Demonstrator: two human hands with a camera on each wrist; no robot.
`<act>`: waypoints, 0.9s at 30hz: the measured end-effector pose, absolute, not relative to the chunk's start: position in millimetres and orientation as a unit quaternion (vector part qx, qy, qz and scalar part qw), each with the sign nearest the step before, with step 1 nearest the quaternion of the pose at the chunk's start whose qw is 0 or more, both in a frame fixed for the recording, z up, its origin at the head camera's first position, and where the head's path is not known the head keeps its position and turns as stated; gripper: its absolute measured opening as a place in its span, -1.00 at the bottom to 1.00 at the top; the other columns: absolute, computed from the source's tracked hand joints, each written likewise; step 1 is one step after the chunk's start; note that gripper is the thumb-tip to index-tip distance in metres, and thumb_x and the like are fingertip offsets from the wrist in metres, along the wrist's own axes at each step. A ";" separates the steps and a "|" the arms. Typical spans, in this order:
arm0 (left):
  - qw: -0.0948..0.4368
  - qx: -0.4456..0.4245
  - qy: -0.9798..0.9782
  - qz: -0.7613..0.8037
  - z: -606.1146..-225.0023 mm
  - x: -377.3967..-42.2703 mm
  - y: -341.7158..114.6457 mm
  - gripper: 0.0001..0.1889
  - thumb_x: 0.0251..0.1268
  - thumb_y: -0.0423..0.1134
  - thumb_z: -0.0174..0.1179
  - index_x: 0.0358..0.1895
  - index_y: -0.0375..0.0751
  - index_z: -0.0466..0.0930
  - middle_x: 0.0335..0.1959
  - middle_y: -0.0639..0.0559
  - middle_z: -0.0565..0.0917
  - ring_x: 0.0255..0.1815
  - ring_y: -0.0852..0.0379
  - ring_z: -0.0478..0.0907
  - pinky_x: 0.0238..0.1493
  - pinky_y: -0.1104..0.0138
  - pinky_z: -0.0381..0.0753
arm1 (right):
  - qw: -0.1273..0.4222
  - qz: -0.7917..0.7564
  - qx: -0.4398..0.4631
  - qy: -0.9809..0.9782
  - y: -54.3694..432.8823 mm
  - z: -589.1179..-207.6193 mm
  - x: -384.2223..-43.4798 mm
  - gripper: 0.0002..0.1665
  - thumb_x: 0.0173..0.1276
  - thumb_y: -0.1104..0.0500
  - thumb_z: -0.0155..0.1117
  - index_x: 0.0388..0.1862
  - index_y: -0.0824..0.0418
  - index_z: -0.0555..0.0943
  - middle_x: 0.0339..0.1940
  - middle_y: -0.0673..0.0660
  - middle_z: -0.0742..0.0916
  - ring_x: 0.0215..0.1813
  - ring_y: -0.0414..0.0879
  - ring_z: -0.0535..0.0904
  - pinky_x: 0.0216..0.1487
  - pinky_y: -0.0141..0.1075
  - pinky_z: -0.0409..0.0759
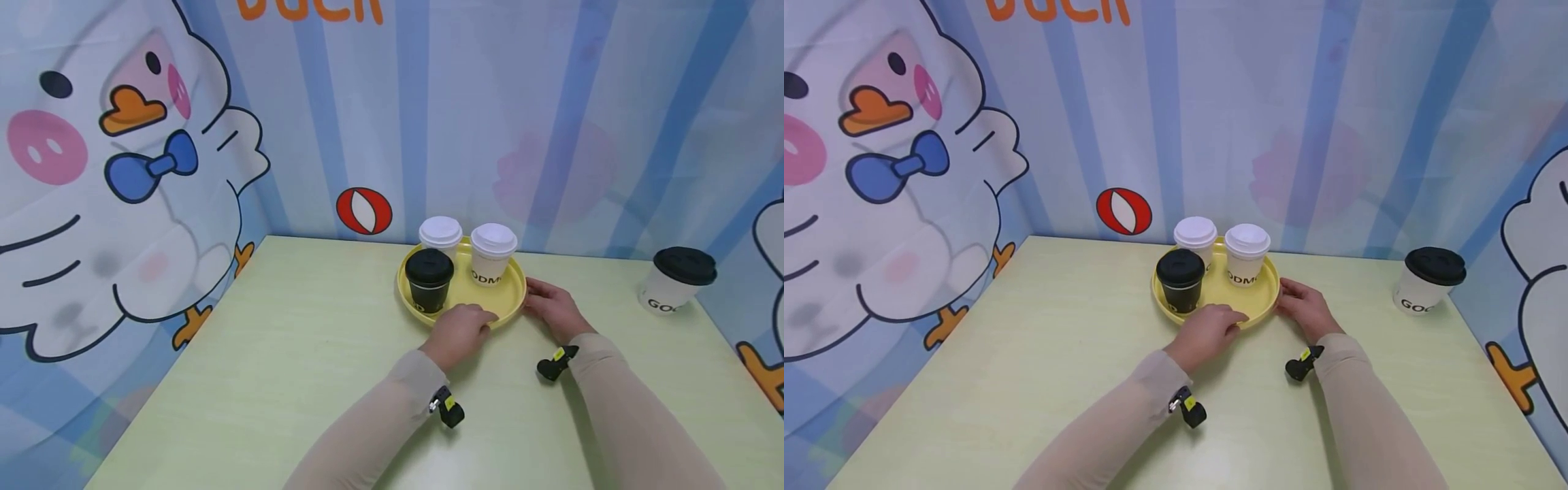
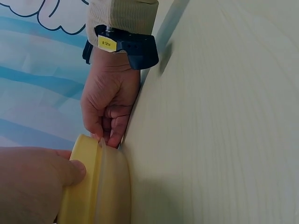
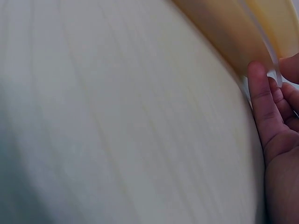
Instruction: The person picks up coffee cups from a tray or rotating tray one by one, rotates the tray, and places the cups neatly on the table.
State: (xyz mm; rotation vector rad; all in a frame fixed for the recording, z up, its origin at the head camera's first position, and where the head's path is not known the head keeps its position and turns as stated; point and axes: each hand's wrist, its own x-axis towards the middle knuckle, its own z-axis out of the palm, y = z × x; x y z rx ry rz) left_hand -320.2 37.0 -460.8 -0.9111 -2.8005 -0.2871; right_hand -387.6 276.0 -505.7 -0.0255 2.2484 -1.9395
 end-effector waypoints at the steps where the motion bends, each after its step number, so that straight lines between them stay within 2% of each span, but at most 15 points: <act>1: 0.092 -0.307 -0.942 -0.097 -460.8 -319.9 36.1 -0.72 0.44 -0.20 0.23 0.13 0.12 0.74 -0.09 0.18 0.75 -0.13 0.21 0.65 -0.09 0.42 0.60 | 0.087 -0.650 -0.009 0.755 276.2 -505.6 -387.5 -0.21 0.51 0.18 0.17 0.62 0.28 0.13 0.49 0.36 0.39 0.03 -0.30 0.59 0.08 -0.46 0.61; 21: 0.079 -0.328 -0.933 -0.126 -463.2 -321.6 17.7 -0.73 0.45 -0.23 0.22 0.12 0.09 0.74 -0.10 0.21 0.75 -0.13 0.24 0.65 -0.05 0.44 0.59 | 0.088 -0.653 -0.015 0.753 276.0 -504.6 -385.3 -0.21 0.55 0.16 0.16 0.62 0.30 0.10 0.53 0.37 0.34 0.04 -0.34 0.57 0.09 -0.47 0.60; 27: 0.074 -0.328 -0.932 -0.133 -463.2 -321.8 12.6 -0.75 0.44 -0.23 0.23 0.09 0.07 0.75 -0.10 0.21 0.75 -0.12 0.24 0.65 -0.02 0.43 0.59 | 0.091 -0.650 -0.011 0.755 275.8 -504.1 -385.3 -0.20 0.54 0.15 0.16 0.63 0.28 0.10 0.53 0.36 0.35 0.08 -0.30 0.56 0.09 -0.47 0.59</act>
